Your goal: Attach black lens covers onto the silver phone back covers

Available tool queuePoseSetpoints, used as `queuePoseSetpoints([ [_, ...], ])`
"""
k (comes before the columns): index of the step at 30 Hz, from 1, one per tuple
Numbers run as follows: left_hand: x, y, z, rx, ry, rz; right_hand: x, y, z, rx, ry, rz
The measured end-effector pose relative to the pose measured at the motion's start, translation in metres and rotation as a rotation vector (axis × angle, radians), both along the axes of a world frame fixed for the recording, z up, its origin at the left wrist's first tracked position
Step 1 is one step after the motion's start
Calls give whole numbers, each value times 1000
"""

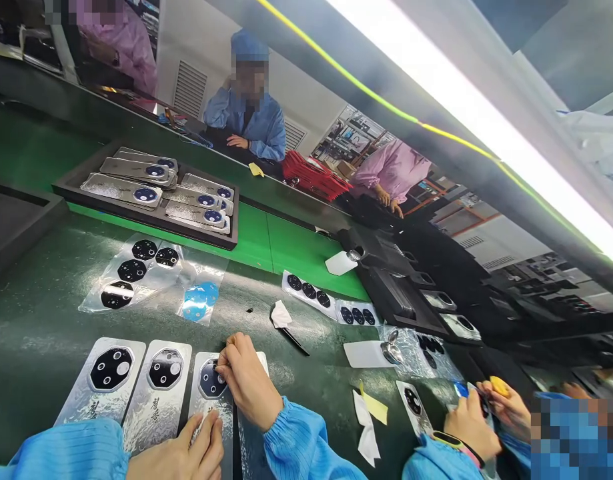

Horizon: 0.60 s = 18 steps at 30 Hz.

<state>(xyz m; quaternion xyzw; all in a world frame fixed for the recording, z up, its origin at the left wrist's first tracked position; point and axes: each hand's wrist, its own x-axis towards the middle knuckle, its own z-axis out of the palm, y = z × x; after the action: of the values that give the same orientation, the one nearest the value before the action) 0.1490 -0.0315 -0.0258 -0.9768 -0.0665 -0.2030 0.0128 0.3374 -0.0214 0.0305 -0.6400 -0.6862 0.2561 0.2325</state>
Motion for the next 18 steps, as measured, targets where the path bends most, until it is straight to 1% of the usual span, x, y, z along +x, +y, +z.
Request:
queuePoseSetpoints([
  [3,-1,2,3,62,-36,-64,1,1,0,23,39,-45],
  [6,-1,3,6,89,-65,-49,0,5,-2,20,56,-63],
  [10,-2,1,3,16,-27,7,-2,7,-4,11,35,-56],
  [13,-1,1,4,1,-1,-25,-2,8,-3,16,11,-41],
  [16,-1,4,10,30,27,-43,-1,10,0,28,-16,-8],
  [18,-1,6,16,73,-4,-44,0,12,0,45,-37,22],
])
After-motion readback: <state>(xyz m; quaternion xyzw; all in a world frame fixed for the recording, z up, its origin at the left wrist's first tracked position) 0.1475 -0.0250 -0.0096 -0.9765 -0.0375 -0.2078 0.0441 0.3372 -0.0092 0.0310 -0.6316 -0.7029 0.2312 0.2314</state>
